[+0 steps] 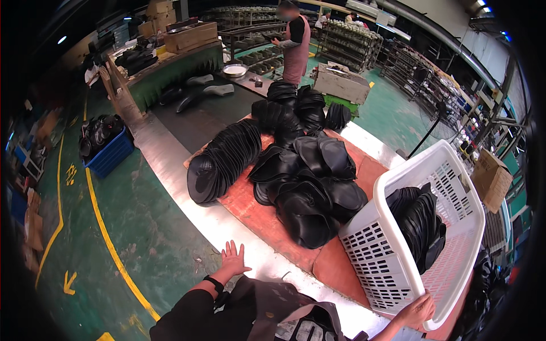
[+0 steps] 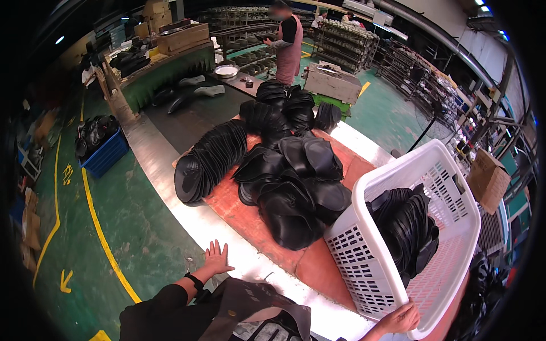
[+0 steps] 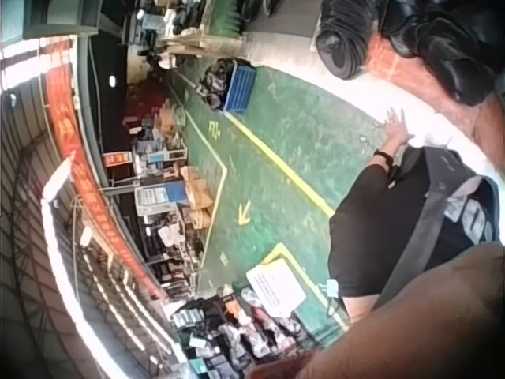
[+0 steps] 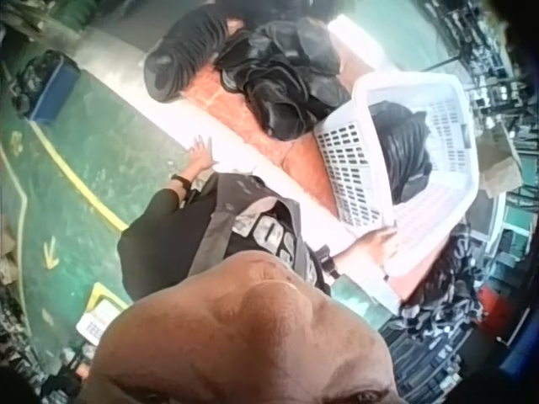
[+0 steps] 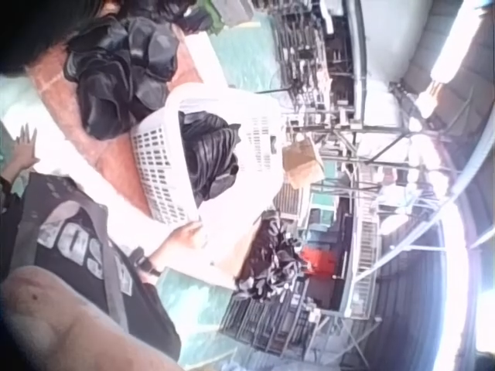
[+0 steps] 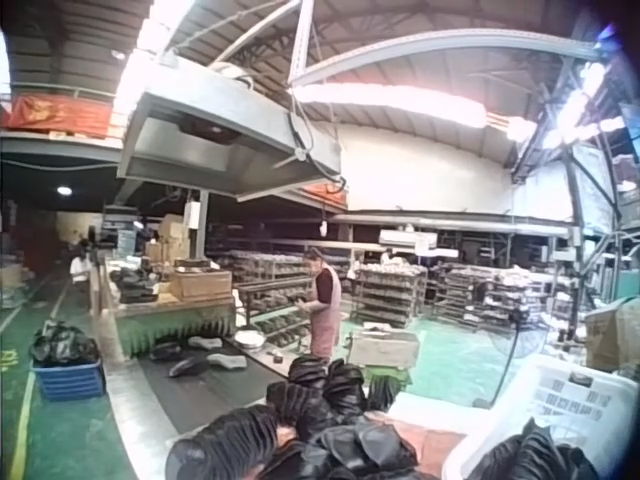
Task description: Processing and assembling black leather shoe components in a factory setting.
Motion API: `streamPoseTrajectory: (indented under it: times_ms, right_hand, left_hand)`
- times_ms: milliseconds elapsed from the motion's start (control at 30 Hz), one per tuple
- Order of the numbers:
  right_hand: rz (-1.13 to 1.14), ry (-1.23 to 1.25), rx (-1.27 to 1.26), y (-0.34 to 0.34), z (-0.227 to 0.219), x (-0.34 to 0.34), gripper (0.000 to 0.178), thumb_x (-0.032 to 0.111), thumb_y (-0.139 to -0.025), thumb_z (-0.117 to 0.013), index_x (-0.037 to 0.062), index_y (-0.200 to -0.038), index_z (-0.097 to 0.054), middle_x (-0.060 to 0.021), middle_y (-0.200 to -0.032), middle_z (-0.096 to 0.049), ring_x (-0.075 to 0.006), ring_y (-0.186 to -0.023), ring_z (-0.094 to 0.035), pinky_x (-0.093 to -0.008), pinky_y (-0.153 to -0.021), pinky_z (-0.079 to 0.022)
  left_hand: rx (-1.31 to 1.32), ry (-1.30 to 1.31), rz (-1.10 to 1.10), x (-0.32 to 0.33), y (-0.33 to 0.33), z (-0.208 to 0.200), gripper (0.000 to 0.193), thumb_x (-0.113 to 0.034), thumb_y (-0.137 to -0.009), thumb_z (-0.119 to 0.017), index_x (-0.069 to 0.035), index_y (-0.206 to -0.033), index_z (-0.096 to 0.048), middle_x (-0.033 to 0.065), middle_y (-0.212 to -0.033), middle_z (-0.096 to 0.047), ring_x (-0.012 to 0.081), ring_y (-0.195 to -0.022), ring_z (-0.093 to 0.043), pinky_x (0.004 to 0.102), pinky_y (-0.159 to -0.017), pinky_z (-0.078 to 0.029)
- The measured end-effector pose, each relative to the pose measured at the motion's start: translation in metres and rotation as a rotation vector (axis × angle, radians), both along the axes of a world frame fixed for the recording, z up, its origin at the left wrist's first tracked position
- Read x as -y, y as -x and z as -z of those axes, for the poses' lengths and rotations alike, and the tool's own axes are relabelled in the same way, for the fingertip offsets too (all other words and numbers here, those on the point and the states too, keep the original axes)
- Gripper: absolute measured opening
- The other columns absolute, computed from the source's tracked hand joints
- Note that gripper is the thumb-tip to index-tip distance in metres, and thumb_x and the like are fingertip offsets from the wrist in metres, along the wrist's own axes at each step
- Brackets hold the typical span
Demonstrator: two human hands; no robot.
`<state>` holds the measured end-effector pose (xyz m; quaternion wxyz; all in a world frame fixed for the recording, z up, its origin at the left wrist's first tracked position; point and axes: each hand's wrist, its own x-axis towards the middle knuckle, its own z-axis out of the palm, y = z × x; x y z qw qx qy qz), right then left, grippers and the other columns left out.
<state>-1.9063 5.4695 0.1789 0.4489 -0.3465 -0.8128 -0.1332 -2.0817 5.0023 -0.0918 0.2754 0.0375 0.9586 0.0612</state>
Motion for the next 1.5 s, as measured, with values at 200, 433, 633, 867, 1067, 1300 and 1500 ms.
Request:
streamPoseTrajectory:
  times_ms: [200, 433, 633, 867, 1067, 1300, 1500]
  right_hand:
    - [-0.004, -0.013, -0.009, 0.001, 0.001, 0.0, 0.026, 0.017, -0.091, -0.043, 0.0015, -0.081, -0.061, -0.0094, -0.074, -0.059, -0.0251, -0.072, -0.052, -0.0329, -0.081, -0.036]
    - [0.027, -0.002, 0.019, 0.004, -0.009, 0.015, 0.029, 0.021, -0.093, -0.041, 0.006, -0.087, -0.064, -0.0059, -0.078, -0.061, -0.0221, -0.074, -0.053, -0.0313, -0.079, -0.036]
    - [0.019, 0.002, 0.005, 0.008, -0.017, 0.025, 0.03, 0.022, -0.093, -0.041, 0.0052, -0.086, -0.064, -0.0074, -0.077, -0.061, -0.0233, -0.074, -0.053, -0.0328, -0.078, -0.037]
    - [0.003, -0.003, 0.0, 0.008, -0.018, 0.025, 0.029, 0.02, -0.093, -0.042, 0.0037, -0.084, -0.064, -0.0086, -0.073, -0.06, -0.0244, -0.072, -0.053, -0.0337, -0.076, -0.038]
    - [0.011, -0.033, -0.003, 0.008, -0.016, 0.023, 0.029, 0.021, -0.093, -0.042, 0.0038, -0.084, -0.064, -0.0085, -0.075, -0.06, -0.0245, -0.073, -0.053, -0.0339, -0.076, -0.038]
    - [-0.002, -0.039, 0.007, 0.009, -0.014, 0.02, 0.029, 0.021, -0.093, -0.042, 0.0039, -0.085, -0.064, -0.0087, -0.078, -0.062, -0.0248, -0.075, -0.054, -0.0336, -0.077, -0.038]
    - [0.256, -0.19, -0.016, 0.009, -0.003, 0.012, 0.03, 0.037, -0.085, -0.055, 0.0144, -0.071, -0.069, -0.0045, -0.065, -0.063, -0.0236, -0.06, -0.057, -0.0451, -0.053, -0.04]
  left_hand:
    - [-0.015, 0.007, 0.001, 0.0, 0.0, 0.002, 0.111, -0.061, -0.064, -0.066, -0.012, -0.144, -0.006, 0.029, -0.145, 0.007, 0.0441, -0.134, 0.008, 0.055, -0.106, -0.007]
    - [-0.014, 0.005, -0.007, 0.001, 0.001, 0.003, 0.112, -0.062, -0.063, -0.066, -0.011, -0.143, -0.007, 0.0291, -0.145, 0.006, 0.0441, -0.134, 0.007, 0.055, -0.106, -0.008]
    - [0.017, -0.033, -0.023, -0.001, 0.001, -0.002, 0.11, -0.058, -0.065, -0.067, -0.012, -0.144, -0.005, 0.0275, -0.145, 0.009, 0.043, -0.134, 0.011, 0.0554, -0.106, -0.004]
    - [-0.038, 0.002, -0.002, 0.002, -0.001, 0.01, 0.114, -0.064, -0.062, -0.067, -0.011, -0.143, -0.007, 0.0297, -0.144, 0.006, 0.0455, -0.134, 0.006, 0.0561, -0.105, -0.009]
    - [-0.05, -0.003, -0.005, 0.002, -0.002, 0.011, 0.113, -0.063, -0.062, -0.067, -0.011, -0.143, -0.007, 0.0292, -0.144, 0.005, 0.0446, -0.134, 0.006, 0.0558, -0.105, -0.009]
    - [-0.022, -0.07, -0.039, 0.002, -0.002, 0.001, 0.11, -0.057, -0.065, -0.069, -0.011, -0.144, -0.007, 0.028, -0.145, 0.009, 0.0436, -0.134, 0.011, 0.0563, -0.106, -0.004]
    - [-0.034, -0.111, -0.058, 0.004, -0.006, 0.001, 0.109, -0.055, -0.064, -0.07, -0.01, -0.143, -0.009, 0.0287, -0.144, 0.008, 0.0435, -0.134, 0.01, 0.0556, -0.106, -0.005]
